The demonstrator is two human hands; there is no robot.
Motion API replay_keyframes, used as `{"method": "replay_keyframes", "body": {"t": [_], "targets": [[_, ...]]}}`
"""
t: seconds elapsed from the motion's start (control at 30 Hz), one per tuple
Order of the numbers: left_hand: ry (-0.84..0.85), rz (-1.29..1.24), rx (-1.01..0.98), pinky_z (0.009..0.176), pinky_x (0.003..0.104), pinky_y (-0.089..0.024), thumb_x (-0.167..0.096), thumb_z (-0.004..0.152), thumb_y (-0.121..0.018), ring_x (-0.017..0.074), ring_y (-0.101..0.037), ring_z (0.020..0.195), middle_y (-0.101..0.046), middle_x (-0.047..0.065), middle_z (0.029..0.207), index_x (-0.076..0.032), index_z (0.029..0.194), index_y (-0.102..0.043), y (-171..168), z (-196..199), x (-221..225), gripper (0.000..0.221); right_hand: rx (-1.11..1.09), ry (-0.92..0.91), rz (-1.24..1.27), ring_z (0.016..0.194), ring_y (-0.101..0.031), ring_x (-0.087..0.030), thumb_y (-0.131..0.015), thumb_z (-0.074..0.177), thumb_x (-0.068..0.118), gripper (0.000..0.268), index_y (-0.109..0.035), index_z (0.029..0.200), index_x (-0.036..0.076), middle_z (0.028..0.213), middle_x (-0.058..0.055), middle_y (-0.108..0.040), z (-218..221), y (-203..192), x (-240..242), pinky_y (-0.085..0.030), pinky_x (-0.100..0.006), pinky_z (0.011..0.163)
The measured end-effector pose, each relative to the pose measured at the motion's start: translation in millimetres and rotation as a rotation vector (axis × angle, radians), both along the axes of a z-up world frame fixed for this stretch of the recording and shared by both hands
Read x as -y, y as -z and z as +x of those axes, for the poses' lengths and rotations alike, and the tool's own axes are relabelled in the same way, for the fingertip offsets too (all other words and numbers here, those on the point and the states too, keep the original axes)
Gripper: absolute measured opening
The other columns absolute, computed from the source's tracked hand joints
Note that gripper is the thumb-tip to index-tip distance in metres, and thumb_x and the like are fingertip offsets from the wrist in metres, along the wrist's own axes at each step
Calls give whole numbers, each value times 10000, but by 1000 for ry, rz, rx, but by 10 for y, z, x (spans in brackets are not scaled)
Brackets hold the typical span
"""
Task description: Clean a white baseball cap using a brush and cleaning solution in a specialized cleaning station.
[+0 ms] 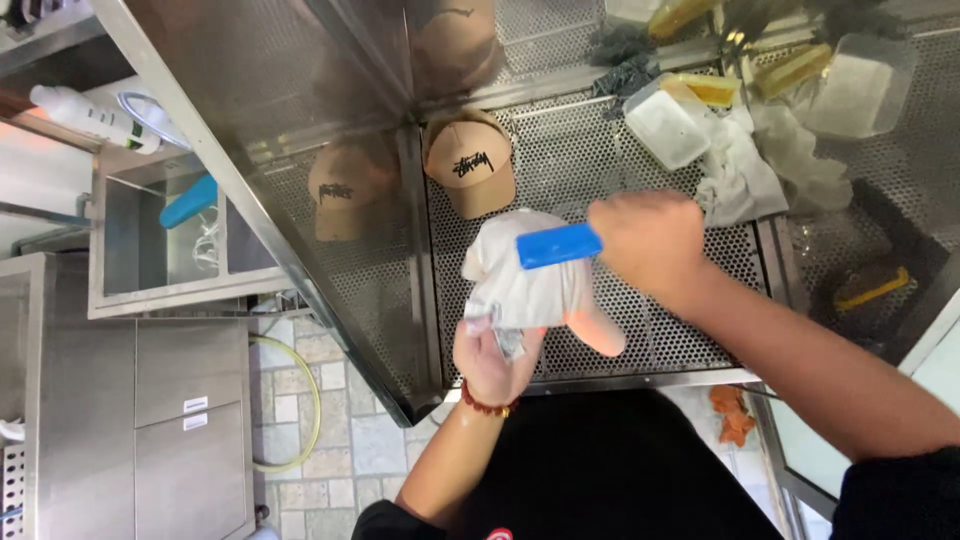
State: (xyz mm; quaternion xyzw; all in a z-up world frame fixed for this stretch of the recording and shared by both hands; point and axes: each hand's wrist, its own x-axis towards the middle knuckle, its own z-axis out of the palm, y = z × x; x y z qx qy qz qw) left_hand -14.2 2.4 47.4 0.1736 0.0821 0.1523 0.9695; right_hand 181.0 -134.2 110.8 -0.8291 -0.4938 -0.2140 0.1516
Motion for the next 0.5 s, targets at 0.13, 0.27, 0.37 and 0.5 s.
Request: {"method": "replay_keyframes", "body": {"t": [0.13,0.27,0.37,0.5], "targets": [[15,-58,-2,1089,434,-492,-279,915,-496,292,-591,1293,-601,136,1406,5,1514,-440,-202,57,2,665,56,-213,24,511,-616,-223,-677,703,217,163,-542,635,156,580,-20,-536,-80,194,-9,-506,-384,509],[39,-105,-47,1118,463,-439,-290,905,-507,318,-569,1327,-581,155,1435,8,1508,-437,-90,-21,-39,676,-11,-110,16,509,-605,-256,-695,726,271,218,-537,613,173,566,-51,-534,-161,449,1,-473,-402,471],[35,-81,-42,1166,492,-411,-299,911,-514,344,-537,1368,-546,185,1474,29,1520,-424,-86,44,-96,697,-15,-116,-48,479,-614,-258,-702,701,272,194,-570,593,178,547,-59,-569,1,606,-78,-469,-417,436],[32,-123,-36,1194,529,-381,-307,880,-521,341,-500,1419,-499,188,1532,20,1545,-391,-65,-13,-193,753,-118,199,-123,595,-681,-275,-702,845,234,151,-628,740,155,700,-75,-664,506,969,212,-503,-420,501]]}}
